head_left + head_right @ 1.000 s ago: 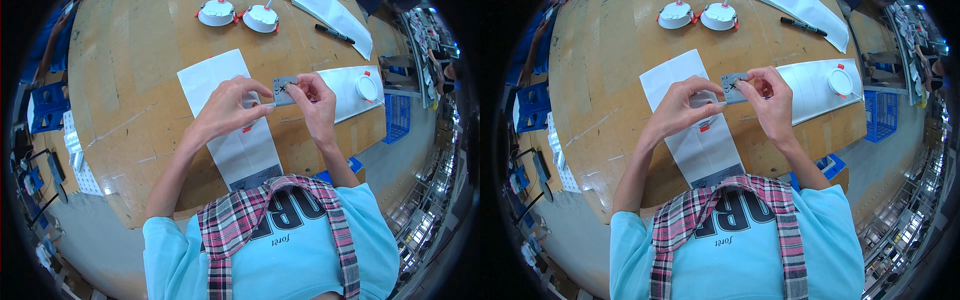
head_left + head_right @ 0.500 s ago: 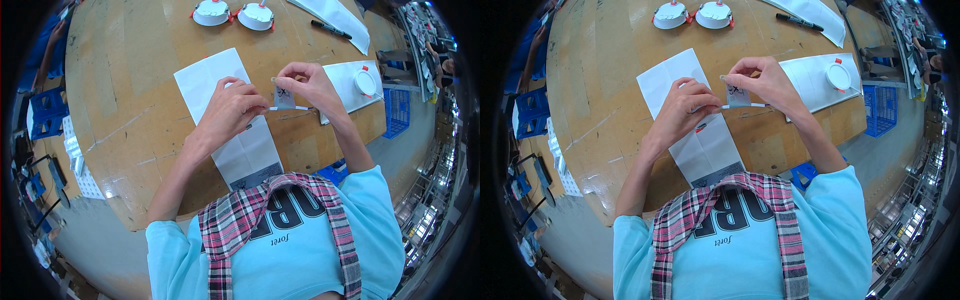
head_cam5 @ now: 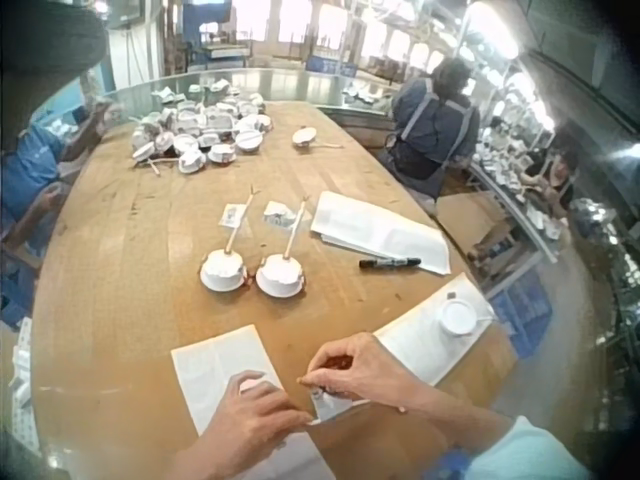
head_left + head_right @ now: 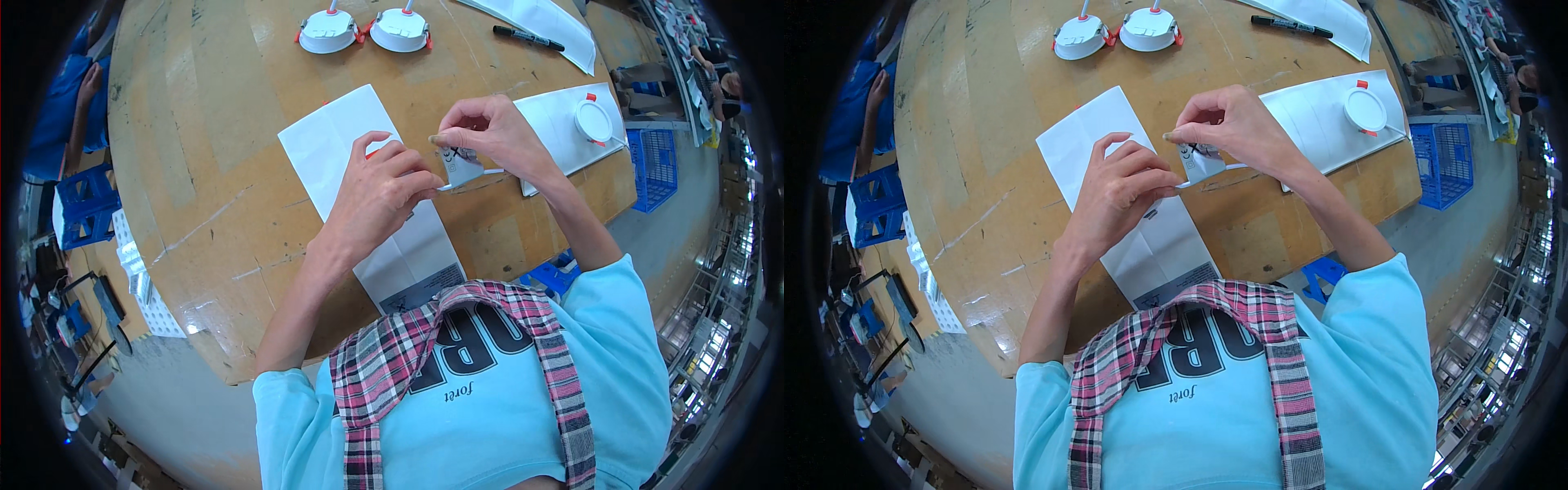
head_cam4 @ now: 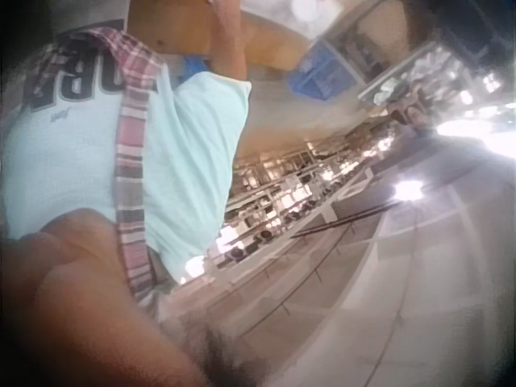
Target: The recorder is attaching technical labels to the wires of LED lighting components at a workbench in a factory.
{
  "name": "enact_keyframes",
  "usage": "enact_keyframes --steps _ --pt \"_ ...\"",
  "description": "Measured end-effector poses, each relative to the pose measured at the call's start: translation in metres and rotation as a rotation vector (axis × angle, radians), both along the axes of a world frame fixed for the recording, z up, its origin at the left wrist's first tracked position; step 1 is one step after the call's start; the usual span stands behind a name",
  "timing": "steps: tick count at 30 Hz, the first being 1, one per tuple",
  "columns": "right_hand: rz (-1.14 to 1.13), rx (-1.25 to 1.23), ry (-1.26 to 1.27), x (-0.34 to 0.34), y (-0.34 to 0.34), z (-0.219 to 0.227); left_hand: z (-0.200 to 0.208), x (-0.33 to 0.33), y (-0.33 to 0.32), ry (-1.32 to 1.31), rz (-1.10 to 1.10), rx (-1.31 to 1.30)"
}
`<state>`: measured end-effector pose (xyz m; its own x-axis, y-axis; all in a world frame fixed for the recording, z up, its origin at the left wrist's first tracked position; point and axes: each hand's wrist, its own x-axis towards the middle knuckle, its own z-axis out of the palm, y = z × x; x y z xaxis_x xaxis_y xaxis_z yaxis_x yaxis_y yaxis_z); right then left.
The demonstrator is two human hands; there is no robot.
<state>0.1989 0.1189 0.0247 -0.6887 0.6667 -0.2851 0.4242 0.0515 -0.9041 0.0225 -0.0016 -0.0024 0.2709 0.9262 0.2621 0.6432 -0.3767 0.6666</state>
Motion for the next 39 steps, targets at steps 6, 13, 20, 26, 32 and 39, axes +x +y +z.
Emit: enact_keyframes --steps 6,13,20,26,32,39 --pt "0.084 0.058 -0.035 -0.001 0.000 0.014 0.006 0.001 -0.005 0.021 0.022 0.053" --pt "0.123 0.019 -0.032 0.004 0.005 0.020 0.005 0.002 -0.018 0.009 0.078 0.032" --pt "0.187 -0.044 -0.094 0.010 0.009 0.012 0.006 0.007 -0.021 0.046 0.108 0.074" --pt "0.213 -0.003 -0.090 0.003 0.014 0.013 0.011 0.016 -0.027 0.113 0.175 0.089" --pt "-0.227 -0.040 0.328 0.014 0.012 0.006 0.002 0.023 -0.033 -0.144 0.396 0.114" --pt "-0.361 0.007 0.337 -0.007 -0.051 0.005 0.002 0.028 -0.026 -0.238 0.497 0.088"
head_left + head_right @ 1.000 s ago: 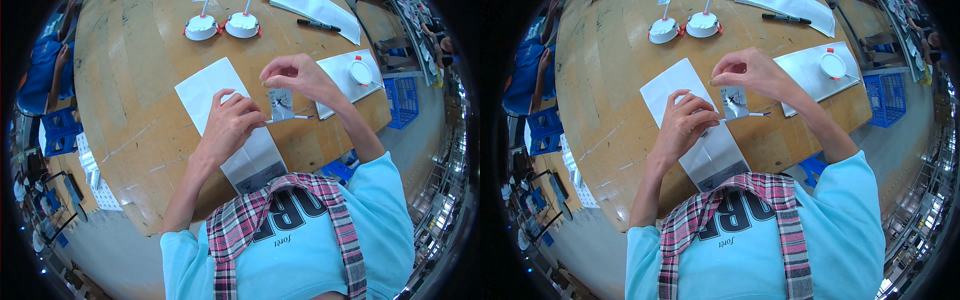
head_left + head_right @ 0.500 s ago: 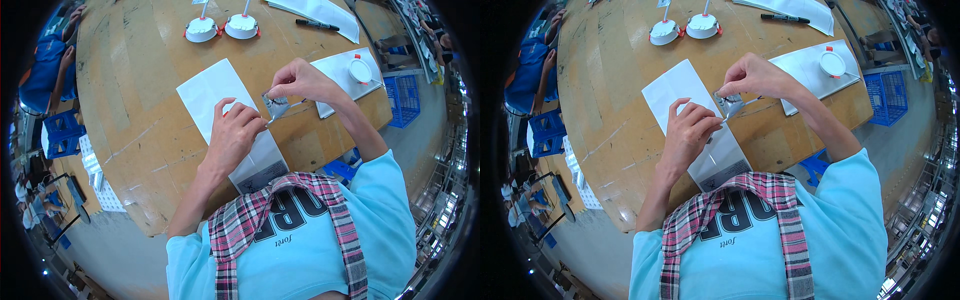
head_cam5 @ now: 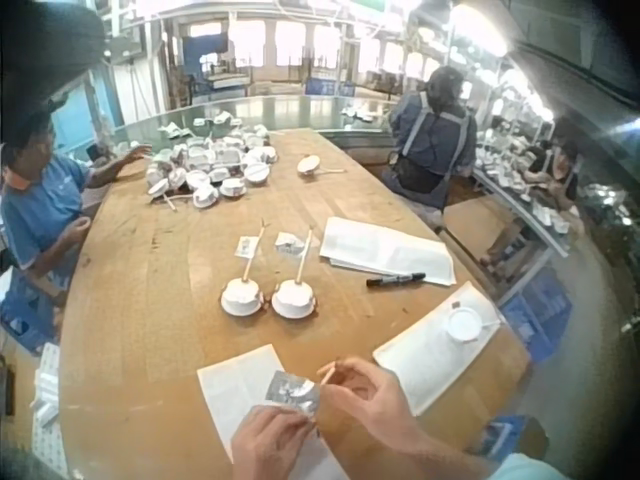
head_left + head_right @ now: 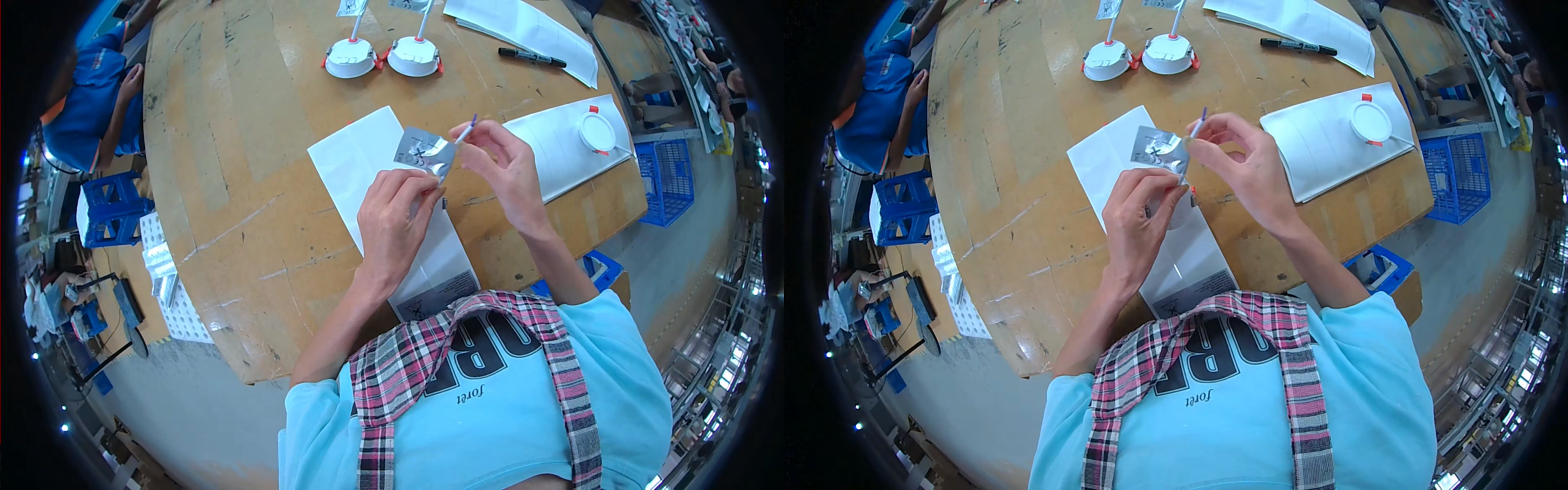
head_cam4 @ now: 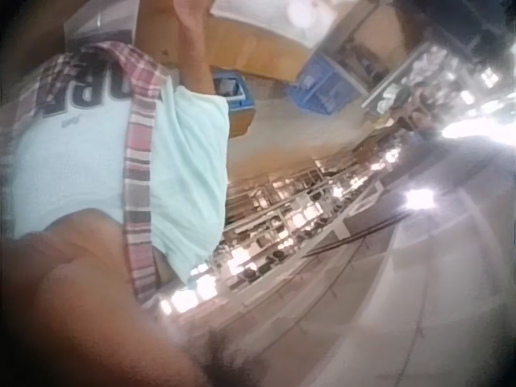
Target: The recorder is attaching technical labels to the wires of LED lighting components at a workbench in a factory.
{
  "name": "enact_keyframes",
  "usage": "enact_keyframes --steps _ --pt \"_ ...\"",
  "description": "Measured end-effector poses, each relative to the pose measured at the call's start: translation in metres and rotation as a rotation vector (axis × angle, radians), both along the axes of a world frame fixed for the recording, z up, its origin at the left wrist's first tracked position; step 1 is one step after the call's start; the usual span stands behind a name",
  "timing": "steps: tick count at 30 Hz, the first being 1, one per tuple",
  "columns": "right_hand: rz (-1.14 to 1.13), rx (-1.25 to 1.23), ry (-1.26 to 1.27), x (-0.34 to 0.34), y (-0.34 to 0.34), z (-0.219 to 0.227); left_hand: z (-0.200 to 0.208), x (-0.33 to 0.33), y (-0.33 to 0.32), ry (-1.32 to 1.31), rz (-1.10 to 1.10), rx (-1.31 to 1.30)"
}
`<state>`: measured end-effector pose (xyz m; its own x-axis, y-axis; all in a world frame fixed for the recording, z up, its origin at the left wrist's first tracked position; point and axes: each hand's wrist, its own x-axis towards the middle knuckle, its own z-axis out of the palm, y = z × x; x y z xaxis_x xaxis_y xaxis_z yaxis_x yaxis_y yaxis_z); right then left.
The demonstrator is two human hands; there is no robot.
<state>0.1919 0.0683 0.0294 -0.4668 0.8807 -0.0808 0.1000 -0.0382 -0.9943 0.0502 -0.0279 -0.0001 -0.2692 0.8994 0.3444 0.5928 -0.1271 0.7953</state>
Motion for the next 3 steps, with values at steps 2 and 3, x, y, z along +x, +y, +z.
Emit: enact_keyframes --steps 2,3 --pt "-0.036 -0.014 0.011 -0.0032 0.0010 0.0005 0.0048 0.0003 0.0044 -0.039 -0.038 -0.018" --pt "-0.067 -0.031 0.021 -0.0037 0.0017 0.0003 0.0053 0.0002 0.0059 -0.038 -0.042 -0.014"
